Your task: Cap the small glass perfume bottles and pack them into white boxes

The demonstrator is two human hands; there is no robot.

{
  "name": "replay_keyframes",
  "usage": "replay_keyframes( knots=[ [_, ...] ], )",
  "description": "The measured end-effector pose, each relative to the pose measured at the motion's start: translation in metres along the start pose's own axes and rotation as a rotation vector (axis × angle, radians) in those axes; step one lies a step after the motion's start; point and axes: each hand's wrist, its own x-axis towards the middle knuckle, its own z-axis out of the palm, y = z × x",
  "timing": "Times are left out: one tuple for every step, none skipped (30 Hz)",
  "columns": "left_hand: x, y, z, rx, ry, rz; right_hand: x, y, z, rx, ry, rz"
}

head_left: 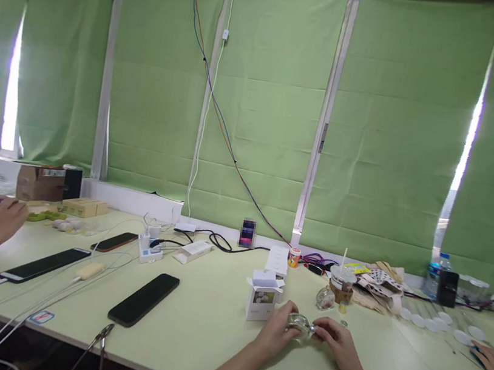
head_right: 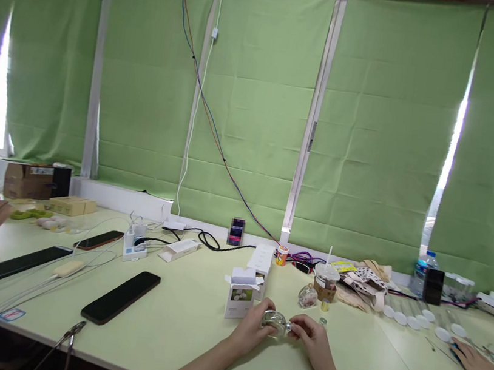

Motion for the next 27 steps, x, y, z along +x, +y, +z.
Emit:
replay_keyframes(
  knots=[
    [0.0,0.0,0.0,0.001,0.004,-0.001,0.0,-0.002,0.0,0.008,0.011,-0.001],
    [0.0,0.0,0.0,0.002,0.006,-0.001,0.0,-0.003,0.0,0.012,0.019,-0.002],
    [0.0,0.0,0.0,0.003,0.007,-0.002,-0.001,-0.005,0.0,0.013,0.022,-0.005],
    [0.0,0.0,0.0,0.004,0.006,-0.004,-0.001,-0.006,0.0,0.012,0.02,-0.009],
    [0.0,0.0,0.0,0.006,0.003,-0.006,0.0,-0.006,0.0,0.012,0.016,-0.01],
    [0.0,0.0,0.0,0.008,0.001,-0.008,0.0,-0.006,0.0,0.016,0.015,-0.01],
    [0.0,0.001,0.0,0.011,0.0,-0.012,0.0,-0.006,0.0,0.026,0.016,-0.008],
    [0.0,0.001,0.0,0.015,0.002,-0.016,0.001,-0.006,-0.001,0.041,0.021,-0.004],
    [0.0,0.001,0.0,0.017,0.008,-0.02,0.001,-0.005,-0.001,0.06,0.029,0.002],
    [0.0,0.002,0.0,0.018,0.013,-0.024,0.001,-0.004,-0.001,0.079,0.038,0.012],
    [0.0,0.002,0.0,0.018,0.017,-0.028,0.002,-0.004,-0.002,0.095,0.048,0.023],
    [0.0,0.002,0.0,0.018,0.018,-0.033,0.002,-0.003,-0.002,0.108,0.057,0.034],
    [0.0,0.003,0.0,0.018,0.016,-0.036,0.002,-0.003,-0.003,0.12,0.064,0.044],
    [0.0,0.003,0.0,0.017,0.014,-0.038,0.002,-0.003,-0.003,0.132,0.07,0.052],
    [0.0,0.003,0.0,0.017,0.013,-0.038,0.002,-0.003,-0.003,0.146,0.073,0.058],
    [0.0,0.003,0.0,0.016,0.013,-0.035,0.002,-0.002,-0.003,0.162,0.074,0.062],
    [0.0,0.003,0.0,0.015,0.013,-0.031,0.002,-0.002,-0.003,0.175,0.074,0.066],
    [0.0,0.003,0.0,0.015,0.012,-0.028,0.002,-0.002,-0.003,0.184,0.073,0.072],
    [-0.001,0.004,-0.001,0.016,0.009,-0.027,0.002,-0.001,-0.003,0.19,0.072,0.078],
    [-0.001,0.004,-0.001,0.017,0.006,-0.029,0.002,0.0,-0.003,0.192,0.07,0.085],
    [-0.001,0.004,-0.001,0.018,0.002,-0.032,0.002,0.0,-0.003,0.192,0.07,0.092],
    [-0.001,0.003,-0.001,0.019,-0.001,-0.034,0.002,0.001,-0.003,0.19,0.072,0.1],
    [-0.001,0.003,-0.001,0.018,-0.003,-0.034,0.002,0.002,-0.003,0.185,0.073,0.107],
    [-0.001,0.003,-0.001,0.017,-0.005,-0.033,0.003,0.003,-0.003,0.179,0.074,0.113],
    [-0.001,0.003,-0.001,0.017,-0.006,-0.031,0.003,0.004,-0.003,0.173,0.076,0.114],
    [-0.001,0.002,-0.001,0.019,-0.006,-0.029,0.003,0.005,-0.003,0.17,0.077,0.112],
    [-0.001,0.002,0.0,0.022,-0.006,-0.028,0.003,0.005,-0.003,0.168,0.077,0.106]
  ],
)
